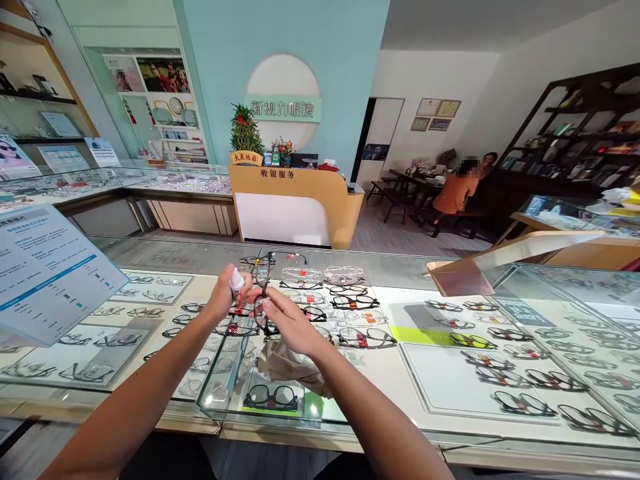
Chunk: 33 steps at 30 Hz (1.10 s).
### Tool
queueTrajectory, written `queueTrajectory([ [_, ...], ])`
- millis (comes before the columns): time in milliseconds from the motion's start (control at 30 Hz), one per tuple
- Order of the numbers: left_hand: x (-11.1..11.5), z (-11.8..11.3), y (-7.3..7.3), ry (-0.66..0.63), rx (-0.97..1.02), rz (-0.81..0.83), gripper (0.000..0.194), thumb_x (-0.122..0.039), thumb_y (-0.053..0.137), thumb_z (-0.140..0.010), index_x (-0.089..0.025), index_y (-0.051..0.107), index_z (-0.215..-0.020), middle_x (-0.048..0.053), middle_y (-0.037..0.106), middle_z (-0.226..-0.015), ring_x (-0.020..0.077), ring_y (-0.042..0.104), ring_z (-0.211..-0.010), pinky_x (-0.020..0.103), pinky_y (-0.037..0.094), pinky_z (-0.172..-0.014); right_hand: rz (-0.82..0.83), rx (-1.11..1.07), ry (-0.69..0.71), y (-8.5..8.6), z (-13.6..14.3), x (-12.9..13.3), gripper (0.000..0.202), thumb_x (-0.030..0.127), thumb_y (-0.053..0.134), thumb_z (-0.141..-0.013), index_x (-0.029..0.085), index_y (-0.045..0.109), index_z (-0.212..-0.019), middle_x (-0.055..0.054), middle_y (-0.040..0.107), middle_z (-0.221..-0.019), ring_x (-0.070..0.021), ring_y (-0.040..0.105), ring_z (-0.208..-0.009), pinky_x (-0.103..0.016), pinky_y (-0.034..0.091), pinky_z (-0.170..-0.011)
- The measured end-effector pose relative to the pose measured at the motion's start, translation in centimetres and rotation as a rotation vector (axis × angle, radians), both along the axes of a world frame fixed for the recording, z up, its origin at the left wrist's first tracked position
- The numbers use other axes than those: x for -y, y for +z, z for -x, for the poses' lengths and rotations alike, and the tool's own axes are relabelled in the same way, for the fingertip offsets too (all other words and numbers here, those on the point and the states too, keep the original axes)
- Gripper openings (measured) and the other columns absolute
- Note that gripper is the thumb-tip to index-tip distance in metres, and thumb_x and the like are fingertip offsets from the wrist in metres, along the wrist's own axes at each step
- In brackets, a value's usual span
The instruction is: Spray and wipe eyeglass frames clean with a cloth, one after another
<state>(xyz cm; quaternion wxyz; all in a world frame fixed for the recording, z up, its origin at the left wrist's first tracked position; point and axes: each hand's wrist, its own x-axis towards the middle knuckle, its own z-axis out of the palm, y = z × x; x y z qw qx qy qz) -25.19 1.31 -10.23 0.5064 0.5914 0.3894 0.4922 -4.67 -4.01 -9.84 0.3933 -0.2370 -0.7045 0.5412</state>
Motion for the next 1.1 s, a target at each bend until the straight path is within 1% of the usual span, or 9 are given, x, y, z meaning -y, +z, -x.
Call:
queueTrajectory([
  [67, 0.2, 0.0, -0.2, 0.052, -0.039, -0.064, 0.085, -0.103, 0.04, -0.083, -0.024, 0.049, -0.051, -0.001, 0.039, -0.043, 0.0123, 0.036, -0.039, 0.029, 0.025, -0.042, 0.027, 0.002, 0.002, -0.1, 0.1, 0.0, 0.053, 0.073, 0.052, -0.109, 0.03, 0.071, -0.134, -0.009, 0.074, -0.134, -0.0239, 0.075, -0.107, -0.039, 0.061, -0.091],
  [167, 0.4, -0.1, -0.5, 0.103, -0.095, -0.142, 0.08, -0.096, 0.046, -0.087, -0.024, 0.053, -0.053, 0.002, 0.046, -0.045, 0.0138, 0.04, -0.044, 0.03, 0.027, -0.046, 0.046, 0.0, 0.02, -0.2, 0.2, 0.0, 0.054, 0.074, 0.053, -0.108, 0.03, 0.072, -0.134, -0.008, 0.074, -0.135, -0.0243, 0.075, -0.107, -0.04, 0.062, -0.091],
  [233, 0.5, -0.1, -0.5, 0.129, -0.126, -0.177, 0.078, -0.092, 0.046, -0.09, -0.024, 0.054, -0.053, 0.003, 0.048, -0.047, 0.0152, 0.042, -0.047, 0.032, 0.029, -0.048, 0.056, -0.007, 0.045, -0.3, 0.3, 0.1, 0.052, 0.072, 0.054, -0.109, 0.029, 0.073, -0.132, -0.008, 0.073, -0.135, -0.024, 0.075, -0.108, -0.039, 0.061, -0.091],
  [467, 0.7, 0.7, -0.3, 0.199, -0.215, -0.27, 0.075, -0.085, 0.037, -0.097, -0.025, 0.05, -0.054, 0.001, 0.043, -0.049, 0.0167, 0.043, -0.05, 0.034, 0.034, -0.056, 0.086, -0.067, 0.087, -0.7, 0.4, 0.0, 0.046, 0.066, 0.056, -0.111, 0.029, 0.073, -0.132, -0.008, 0.074, -0.134, -0.0234, 0.077, -0.106, -0.038, 0.06, -0.091],
  [600, 1.1, 0.8, -0.3, 0.205, -0.287, -0.33, 0.075, -0.086, 0.04, -0.095, -0.025, 0.048, -0.053, 0.001, 0.043, -0.05, 0.017, 0.039, -0.053, 0.034, 0.03, -0.058, 0.093, -0.16, -0.04, -0.8, 0.3, -0.6, 0.051, 0.071, 0.057, -0.108, 0.03, 0.072, -0.134, -0.009, 0.075, -0.136, -0.0261, 0.078, -0.111, -0.042, 0.063, -0.095],
  [700, 1.5, 0.2, -0.7, 0.168, -0.326, -0.356, 0.074, -0.087, 0.045, -0.093, -0.025, 0.044, -0.052, 0.001, 0.039, -0.052, 0.0163, 0.034, -0.054, 0.034, 0.025, -0.057, 0.093, -0.173, -0.14, -0.9, 0.3, -1.0, 0.061, 0.078, 0.056, -0.103, 0.031, 0.07, -0.139, -0.011, 0.076, -0.134, -0.0296, 0.077, -0.116, -0.045, 0.065, -0.096],
  [867, 2.0, -0.7, -1.7, 0.147, -0.337, -0.353, 0.072, -0.083, 0.051, -0.092, -0.024, 0.039, -0.052, 0.0, 0.037, -0.052, 0.0162, 0.032, -0.055, 0.035, 0.022, -0.058, 0.098, -0.188, -0.14, -0.9, 0.3, -1.2, 0.062, 0.078, 0.056, -0.102, 0.031, 0.067, -0.141, -0.012, 0.077, -0.131, -0.0314, 0.076, -0.123, -0.046, 0.066, -0.094],
  [1000, 1.0, 0.0, -1.9, 0.232, -0.274, -0.35, 0.075, -0.088, 0.041, -0.094, -0.025, 0.046, -0.053, 0.002, 0.043, -0.052, 0.0178, 0.037, -0.054, 0.035, 0.029, -0.056, 0.098, -0.16, -0.146, -0.7, -0.1, -1.4, 0.063, 0.079, 0.051, -0.103, 0.031, 0.064, -0.142, -0.013, 0.074, -0.14, -0.0307, 0.076, -0.126, -0.046, 0.065, -0.097],
  [1100, -1.1, 1.9, -1.8, 0.331, -0.232, -0.335, 0.076, -0.087, 0.036, -0.096, -0.025, 0.052, -0.056, 0.005, 0.051, -0.055, 0.019, 0.045, -0.055, 0.035, 0.037, -0.059, 0.116, -0.176, -0.152, -0.6, -0.6, -1.8, 0.063, 0.078, 0.052, -0.103, 0.03, 0.064, -0.142, -0.013, 0.073, -0.144, -0.0301, 0.077, -0.122, -0.046, 0.065, -0.1],
])
